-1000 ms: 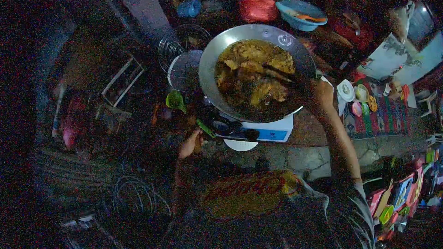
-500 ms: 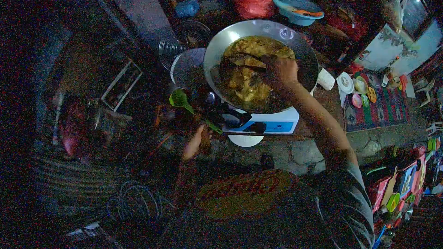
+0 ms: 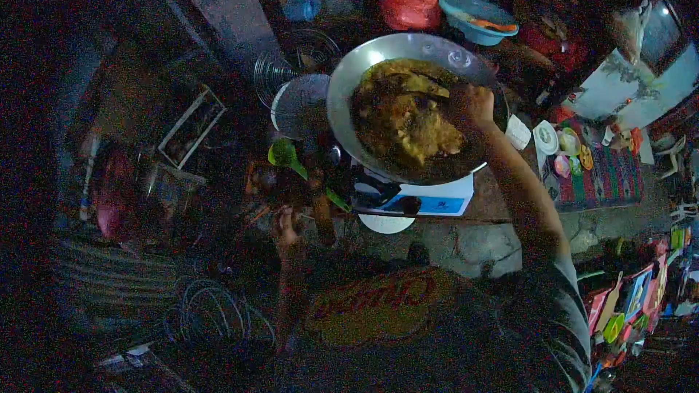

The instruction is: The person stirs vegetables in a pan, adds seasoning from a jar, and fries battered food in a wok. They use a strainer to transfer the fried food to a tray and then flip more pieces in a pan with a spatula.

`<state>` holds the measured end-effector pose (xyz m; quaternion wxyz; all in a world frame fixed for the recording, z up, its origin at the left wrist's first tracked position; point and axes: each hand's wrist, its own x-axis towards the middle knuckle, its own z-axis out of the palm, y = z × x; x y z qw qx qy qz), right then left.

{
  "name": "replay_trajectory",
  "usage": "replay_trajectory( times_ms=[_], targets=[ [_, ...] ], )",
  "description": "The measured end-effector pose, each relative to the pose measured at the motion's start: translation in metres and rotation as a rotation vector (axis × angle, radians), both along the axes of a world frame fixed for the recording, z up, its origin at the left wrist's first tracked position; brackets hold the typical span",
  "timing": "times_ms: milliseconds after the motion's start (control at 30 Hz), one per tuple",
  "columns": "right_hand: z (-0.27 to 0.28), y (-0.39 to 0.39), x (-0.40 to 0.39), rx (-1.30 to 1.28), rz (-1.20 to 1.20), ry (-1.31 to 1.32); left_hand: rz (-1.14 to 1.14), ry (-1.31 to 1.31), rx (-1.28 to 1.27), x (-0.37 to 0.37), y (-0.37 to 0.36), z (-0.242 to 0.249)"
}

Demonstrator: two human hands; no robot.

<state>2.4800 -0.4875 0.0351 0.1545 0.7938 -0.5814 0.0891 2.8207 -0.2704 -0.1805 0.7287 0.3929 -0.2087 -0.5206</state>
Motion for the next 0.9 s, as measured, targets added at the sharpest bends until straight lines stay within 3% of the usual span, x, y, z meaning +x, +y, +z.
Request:
replay_trajectory(
  times_ms=[67, 133, 200, 267, 300, 333, 400, 467, 533, 700, 800, 833, 900],
  targets=[
    [-0.037, -0.028, -0.026, -0.149, 0.04, 0.051, 0.299, -0.314, 0.265, -0.029, 0.0, 0.066],
    [-0.058, -0.052, -0.046, -0.196, -0.009, 0.051, 0.315, -0.353, 0.248, -0.028, 0.0, 0.061],
    [-0.023, -0.027, -0.031, -0.189, -0.03, 0.143, 0.327, -0.394, 0.234, -0.025, 0.002, 0.049],
    [-0.018, -0.035, -0.041, -0.143, 0.028, 0.098, 0.367, -0.719, 0.136, -0.025, 0.005, 0.039],
    [-0.041, -0.053, -0.057, -0.138, 0.068, 0.011, 0.383, -0.826, 0.103, -0.027, 0.006, 0.04],
    [-0.064, -0.071, -0.072, -0.132, 0.111, -0.076, 0.366, -0.739, 0.156, -0.032, 0.006, 0.053],
    [-0.027, -0.03, -0.036, -0.133, -0.031, 0.193, 0.344, -0.65, 0.208, -0.038, 0.007, 0.07],
    [-0.026, -0.029, -0.029, -0.042, -0.006, 0.089, 0.286, -0.45, 0.316, -0.04, 0.007, 0.077],
    [-0.046, -0.04, -0.03, -0.12, -0.033, 0.191, 0.275, -0.486, 0.317, -0.04, 0.005, 0.075],
    [-0.014, -0.032, -0.032, 0.027, -0.162, -0.068, 0.322, -0.455, 0.272, -0.048, 0.004, 0.088],
    [-0.042, -0.039, -0.031, 0.013, -0.106, 0.002, 0.345, -0.384, 0.249, -0.043, 0.007, 0.083],
    [-0.071, -0.051, -0.033, -0.174, -0.065, 0.043, 0.364, -0.666, 0.215, -0.039, 0.009, 0.076],
    [-0.036, -0.024, -0.003, 0.038, -0.08, 0.087, 0.38, -0.95, 0.176, -0.039, 0.01, 0.074]
  ],
)
